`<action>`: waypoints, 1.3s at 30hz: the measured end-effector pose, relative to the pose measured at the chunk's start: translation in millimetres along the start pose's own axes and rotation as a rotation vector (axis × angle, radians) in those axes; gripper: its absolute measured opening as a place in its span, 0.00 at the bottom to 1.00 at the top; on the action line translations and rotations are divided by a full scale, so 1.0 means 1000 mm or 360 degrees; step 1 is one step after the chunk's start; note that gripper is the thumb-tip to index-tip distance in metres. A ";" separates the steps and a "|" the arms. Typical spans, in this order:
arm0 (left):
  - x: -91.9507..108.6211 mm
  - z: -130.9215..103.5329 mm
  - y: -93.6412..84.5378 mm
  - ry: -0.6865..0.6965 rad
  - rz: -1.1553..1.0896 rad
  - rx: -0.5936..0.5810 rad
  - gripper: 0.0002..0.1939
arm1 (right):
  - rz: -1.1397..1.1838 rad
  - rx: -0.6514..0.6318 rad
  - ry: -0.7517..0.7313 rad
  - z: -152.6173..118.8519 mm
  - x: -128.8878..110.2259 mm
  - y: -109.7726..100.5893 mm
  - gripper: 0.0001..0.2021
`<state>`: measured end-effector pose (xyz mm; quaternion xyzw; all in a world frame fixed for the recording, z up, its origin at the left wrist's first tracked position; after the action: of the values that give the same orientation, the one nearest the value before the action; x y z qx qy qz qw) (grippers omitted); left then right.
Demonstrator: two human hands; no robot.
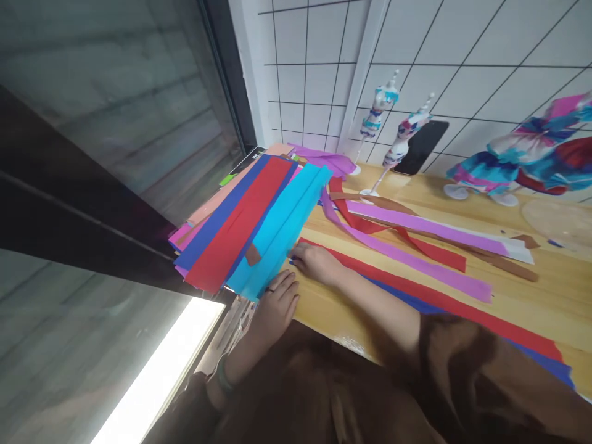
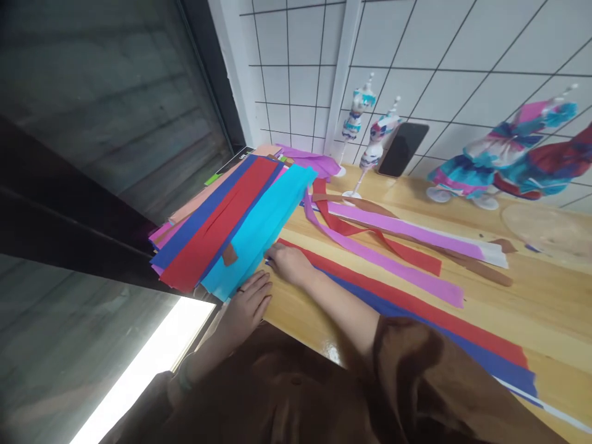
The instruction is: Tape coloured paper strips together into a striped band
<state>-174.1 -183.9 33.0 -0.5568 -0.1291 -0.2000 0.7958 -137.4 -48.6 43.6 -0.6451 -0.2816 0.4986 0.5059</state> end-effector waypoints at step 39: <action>-0.006 -0.004 0.005 -0.0063 -0.0089 0.0071 0.15 | -0.0347 -0.0295 0.0375 0.016 -0.005 0.001 0.12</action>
<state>-177.4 -185.0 24.2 -0.5390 -0.1646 -0.2082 0.7994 -154.3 -47.5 44.6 -0.7085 -0.3334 0.3339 0.5248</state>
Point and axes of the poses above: each hand's wrist, its own z-axis towards the middle knuckle, its own y-axis out of the palm, x = y × z, the point moved 5 cm from there along z, towards the middle knuckle, and after that the axes turned 6 degrees about -z, right-handed, at the moved point
